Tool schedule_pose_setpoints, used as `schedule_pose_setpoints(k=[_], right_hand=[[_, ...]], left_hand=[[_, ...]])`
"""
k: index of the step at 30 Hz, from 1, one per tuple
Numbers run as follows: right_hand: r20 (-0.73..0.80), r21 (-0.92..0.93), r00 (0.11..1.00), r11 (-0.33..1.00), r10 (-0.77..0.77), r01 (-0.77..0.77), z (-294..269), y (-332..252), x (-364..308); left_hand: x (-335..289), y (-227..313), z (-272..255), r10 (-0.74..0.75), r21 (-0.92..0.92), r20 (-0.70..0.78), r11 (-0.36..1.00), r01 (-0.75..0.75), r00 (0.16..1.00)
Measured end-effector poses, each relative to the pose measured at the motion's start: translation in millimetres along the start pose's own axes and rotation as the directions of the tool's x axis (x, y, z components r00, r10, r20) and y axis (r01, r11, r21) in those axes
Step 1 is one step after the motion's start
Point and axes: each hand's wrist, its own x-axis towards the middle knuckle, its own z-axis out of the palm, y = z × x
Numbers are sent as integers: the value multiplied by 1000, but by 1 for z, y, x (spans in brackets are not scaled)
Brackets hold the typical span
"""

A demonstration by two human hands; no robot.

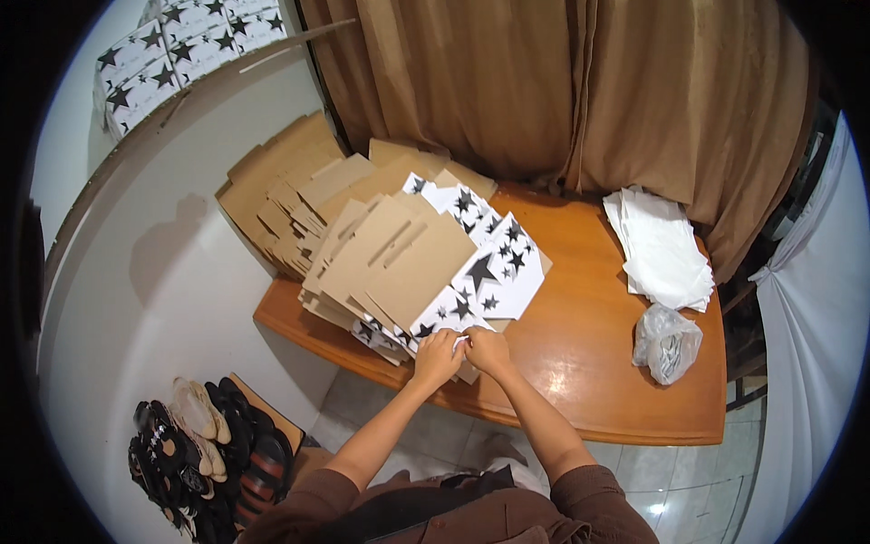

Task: Assemble cardboard shoe boxes and stack them on a shelf.

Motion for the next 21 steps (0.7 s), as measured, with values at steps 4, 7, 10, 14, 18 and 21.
schedule_pose_setpoints(k=[4, 7, 10, 14, 18, 21], right_hand=[[81, 55, 991, 992, 108, -113, 13, 38, -25], [54, 30, 997, 997, 64, -66, 20, 61, -35], [21, 104, 998, 993, 54, -56, 27, 85, -46], [174, 217, 982, 970, 74, -111, 19, 99, -52], [80, 400, 991, 907, 107, -130, 24, 115, -53], [27, 410, 985, 897, 169, -165, 21, 125, -51]], left_hand=[[-20, 15, 33, -42, 3, 63, 999, 42, 997], [-13, 11, 49, -80, 78, 20, 994, 79, 997], [18, -3, 45, -57, 310, -202, 943, 119, 978], [55, -29, 34, -171, 310, -242, 919, 243, 955], [75, -37, 45, -244, 301, -112, 916, 267, 963], [87, -36, 54, -220, 319, -88, 918, 237, 972]])
